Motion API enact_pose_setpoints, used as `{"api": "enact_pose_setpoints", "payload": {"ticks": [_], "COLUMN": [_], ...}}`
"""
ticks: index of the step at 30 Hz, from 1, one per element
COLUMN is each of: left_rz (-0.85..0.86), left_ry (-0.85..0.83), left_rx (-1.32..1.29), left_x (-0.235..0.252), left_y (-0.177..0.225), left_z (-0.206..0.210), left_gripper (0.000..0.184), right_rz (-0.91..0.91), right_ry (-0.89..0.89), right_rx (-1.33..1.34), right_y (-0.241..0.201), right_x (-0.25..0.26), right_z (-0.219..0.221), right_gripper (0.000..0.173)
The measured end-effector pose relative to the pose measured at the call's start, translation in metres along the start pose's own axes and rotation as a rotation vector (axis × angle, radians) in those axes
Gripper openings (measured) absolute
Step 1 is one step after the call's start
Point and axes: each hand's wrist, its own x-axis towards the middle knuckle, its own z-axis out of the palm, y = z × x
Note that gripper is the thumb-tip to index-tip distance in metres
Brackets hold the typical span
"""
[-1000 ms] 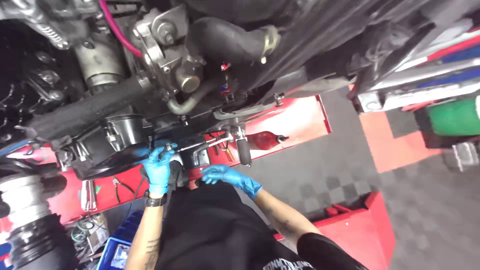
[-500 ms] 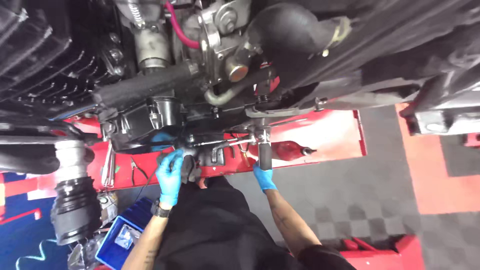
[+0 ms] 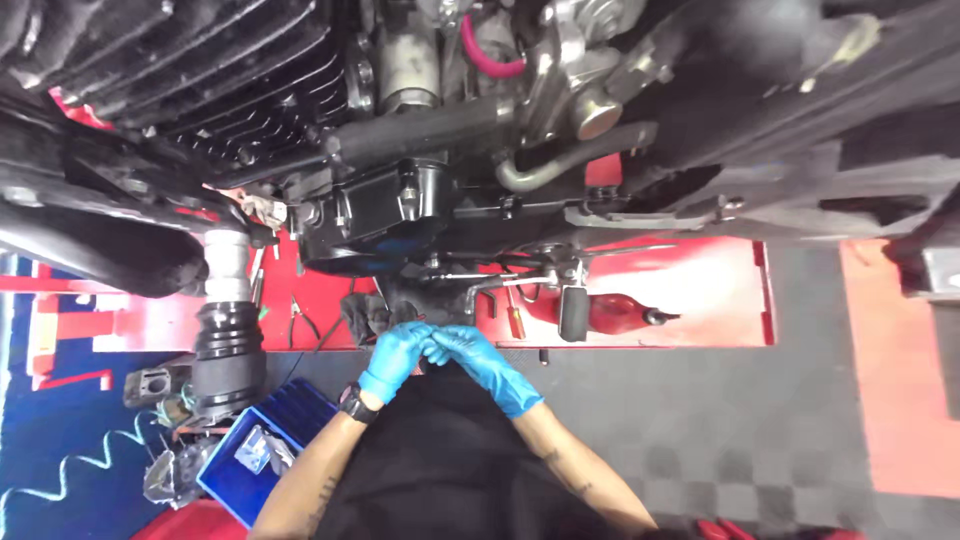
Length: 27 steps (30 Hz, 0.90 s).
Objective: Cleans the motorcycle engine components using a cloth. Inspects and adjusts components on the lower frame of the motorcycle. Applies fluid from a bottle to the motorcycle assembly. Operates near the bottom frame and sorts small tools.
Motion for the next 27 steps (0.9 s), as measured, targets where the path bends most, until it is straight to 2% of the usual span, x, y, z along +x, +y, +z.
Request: {"api": "enact_pose_setpoints", "payload": {"ticks": [2,4,8,12,17,22,27], "left_rz": [-0.149,-0.261,-0.226,-0.342,-0.351,-0.397,-0.387], "left_ry": [0.092,0.203,0.455,0.658,0.668,0.745,0.806], "left_rx": [-0.205,-0.481,-0.677,-0.939,-1.030,-1.148,-1.093], "left_x": [0.007,0.022,0.056,0.080,0.084,0.092,0.095], "left_y": [0.002,0.008,0.027,0.036,0.040,0.045,0.045], "left_z": [-0.010,-0.022,-0.035,-0.024,-0.011,-0.008,-0.005], "left_gripper": [0.020,0.017,0.016,0.011,0.013,0.008,0.007], "right_rz": [-0.026,-0.030,0.045,0.099,0.153,0.158,0.172], "right_ry": [-0.057,-0.026,0.095,0.176,0.257,0.283,0.284], "right_rx": [-0.009,-0.070,-0.180,-0.179,-0.176,-0.181,-0.179], "right_y": [-0.003,-0.003,0.006,0.015,0.020,0.022,0.022], "right_x": [-0.001,-0.002,-0.006,-0.014,-0.022,-0.021,-0.018], "right_z": [0.001,-0.001,-0.021,-0.044,-0.066,-0.079,-0.086], "right_gripper": [0.035,0.037,0.036,0.035,0.037,0.037,0.037]}}
